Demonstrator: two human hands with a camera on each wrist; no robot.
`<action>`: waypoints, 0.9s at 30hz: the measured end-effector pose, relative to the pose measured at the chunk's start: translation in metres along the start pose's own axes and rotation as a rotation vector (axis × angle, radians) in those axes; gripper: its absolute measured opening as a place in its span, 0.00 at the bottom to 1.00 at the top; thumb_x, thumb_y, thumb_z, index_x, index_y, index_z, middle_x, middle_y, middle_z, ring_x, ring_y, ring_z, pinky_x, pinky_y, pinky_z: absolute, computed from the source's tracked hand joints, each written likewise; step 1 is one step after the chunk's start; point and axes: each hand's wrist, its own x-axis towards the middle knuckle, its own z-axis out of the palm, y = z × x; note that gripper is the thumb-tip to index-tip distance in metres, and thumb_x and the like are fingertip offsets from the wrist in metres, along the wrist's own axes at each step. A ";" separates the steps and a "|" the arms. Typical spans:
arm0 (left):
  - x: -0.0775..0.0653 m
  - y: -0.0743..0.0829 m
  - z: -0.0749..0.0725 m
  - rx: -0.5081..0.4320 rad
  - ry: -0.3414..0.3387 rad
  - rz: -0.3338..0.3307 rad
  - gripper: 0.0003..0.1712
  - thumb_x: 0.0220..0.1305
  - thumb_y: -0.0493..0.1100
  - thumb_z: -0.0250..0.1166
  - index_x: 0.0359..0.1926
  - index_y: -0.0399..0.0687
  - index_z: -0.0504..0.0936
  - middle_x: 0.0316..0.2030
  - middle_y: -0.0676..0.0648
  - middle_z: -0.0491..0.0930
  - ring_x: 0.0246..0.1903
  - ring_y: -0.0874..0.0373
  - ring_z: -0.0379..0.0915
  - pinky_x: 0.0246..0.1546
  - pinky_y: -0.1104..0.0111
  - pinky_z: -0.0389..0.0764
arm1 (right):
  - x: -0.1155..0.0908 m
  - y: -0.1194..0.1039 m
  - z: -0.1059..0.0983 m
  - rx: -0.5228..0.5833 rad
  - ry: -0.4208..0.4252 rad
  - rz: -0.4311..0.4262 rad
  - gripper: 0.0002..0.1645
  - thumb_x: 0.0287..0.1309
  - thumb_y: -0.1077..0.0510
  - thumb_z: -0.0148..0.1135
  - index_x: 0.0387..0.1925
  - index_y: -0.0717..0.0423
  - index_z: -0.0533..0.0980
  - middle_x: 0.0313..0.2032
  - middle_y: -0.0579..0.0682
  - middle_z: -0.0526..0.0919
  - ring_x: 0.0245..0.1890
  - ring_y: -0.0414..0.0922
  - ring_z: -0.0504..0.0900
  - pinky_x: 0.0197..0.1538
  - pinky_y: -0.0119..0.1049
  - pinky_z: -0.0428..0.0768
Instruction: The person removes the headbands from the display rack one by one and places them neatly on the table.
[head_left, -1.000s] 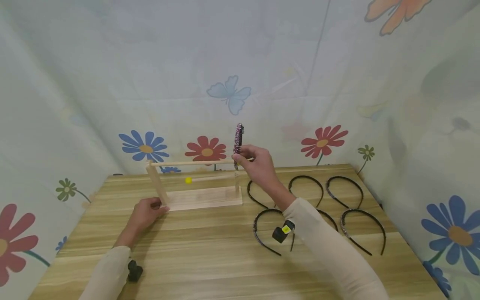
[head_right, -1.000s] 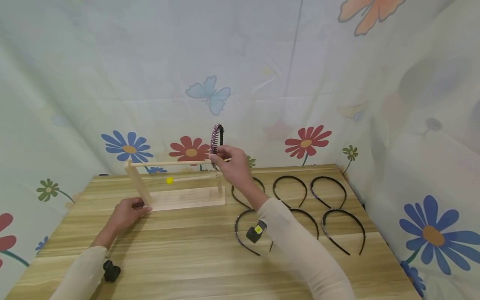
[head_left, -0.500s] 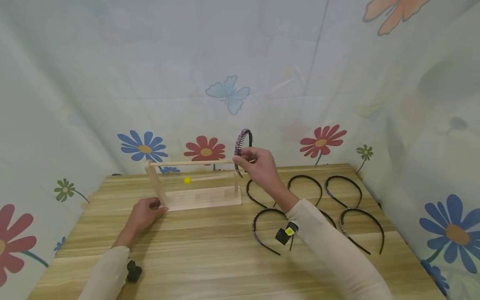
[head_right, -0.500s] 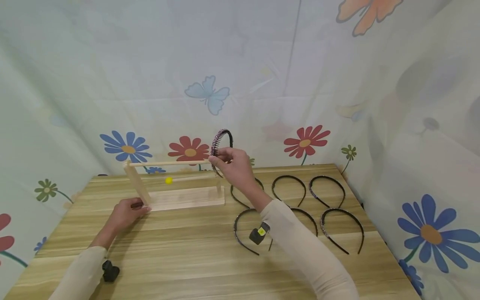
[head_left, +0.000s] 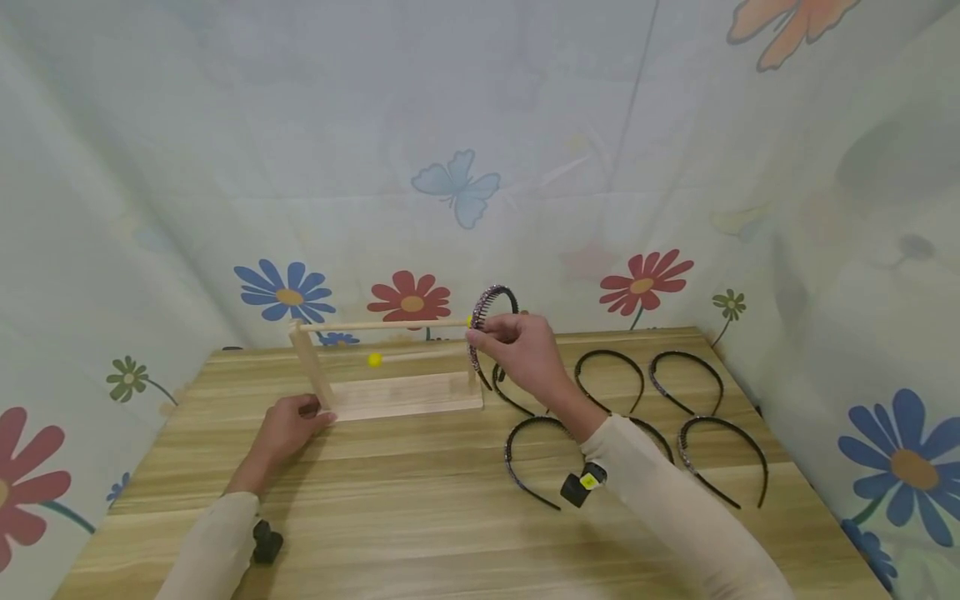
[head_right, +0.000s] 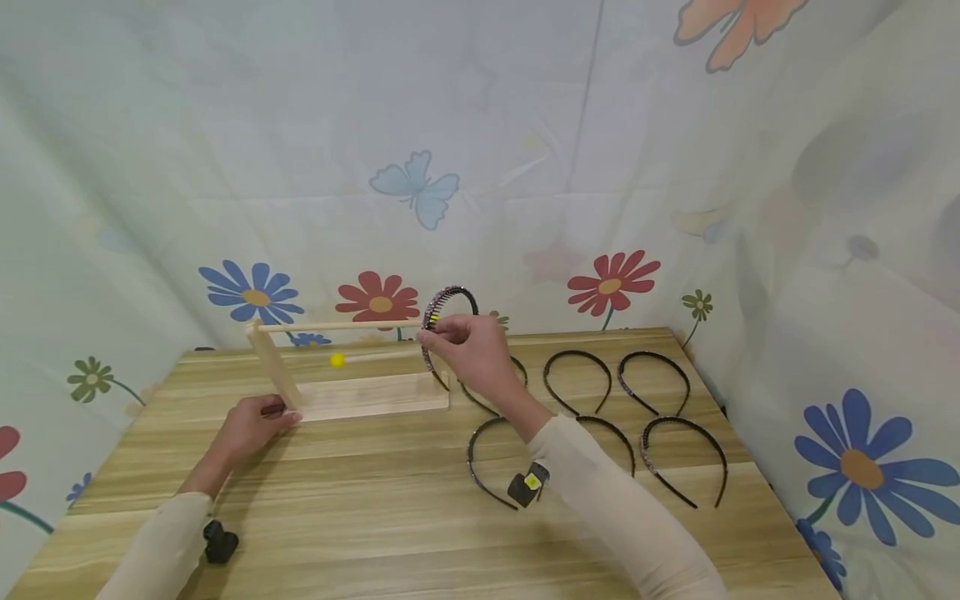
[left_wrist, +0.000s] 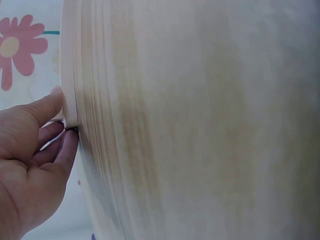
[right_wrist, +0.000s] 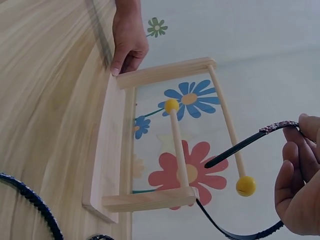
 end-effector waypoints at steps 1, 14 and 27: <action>0.000 0.000 0.000 -0.001 -0.001 -0.001 0.29 0.70 0.43 0.68 0.61 0.23 0.76 0.57 0.27 0.79 0.57 0.34 0.79 0.54 0.47 0.82 | -0.002 0.000 0.001 -0.006 -0.003 0.004 0.18 0.63 0.47 0.71 0.45 0.57 0.87 0.39 0.49 0.90 0.38 0.43 0.87 0.38 0.37 0.84; 0.001 -0.001 -0.001 -0.004 -0.005 0.002 0.29 0.70 0.43 0.68 0.61 0.24 0.76 0.57 0.27 0.79 0.57 0.35 0.79 0.54 0.48 0.83 | -0.025 0.011 0.019 0.000 -0.048 0.079 0.14 0.60 0.46 0.74 0.38 0.51 0.90 0.33 0.45 0.90 0.34 0.41 0.86 0.36 0.38 0.84; 0.001 -0.001 -0.002 0.004 -0.004 0.009 0.28 0.70 0.42 0.68 0.61 0.23 0.76 0.57 0.27 0.79 0.56 0.34 0.79 0.54 0.47 0.82 | -0.045 0.032 0.051 0.022 -0.162 0.111 0.14 0.60 0.43 0.74 0.33 0.48 0.89 0.29 0.41 0.89 0.31 0.40 0.85 0.32 0.37 0.83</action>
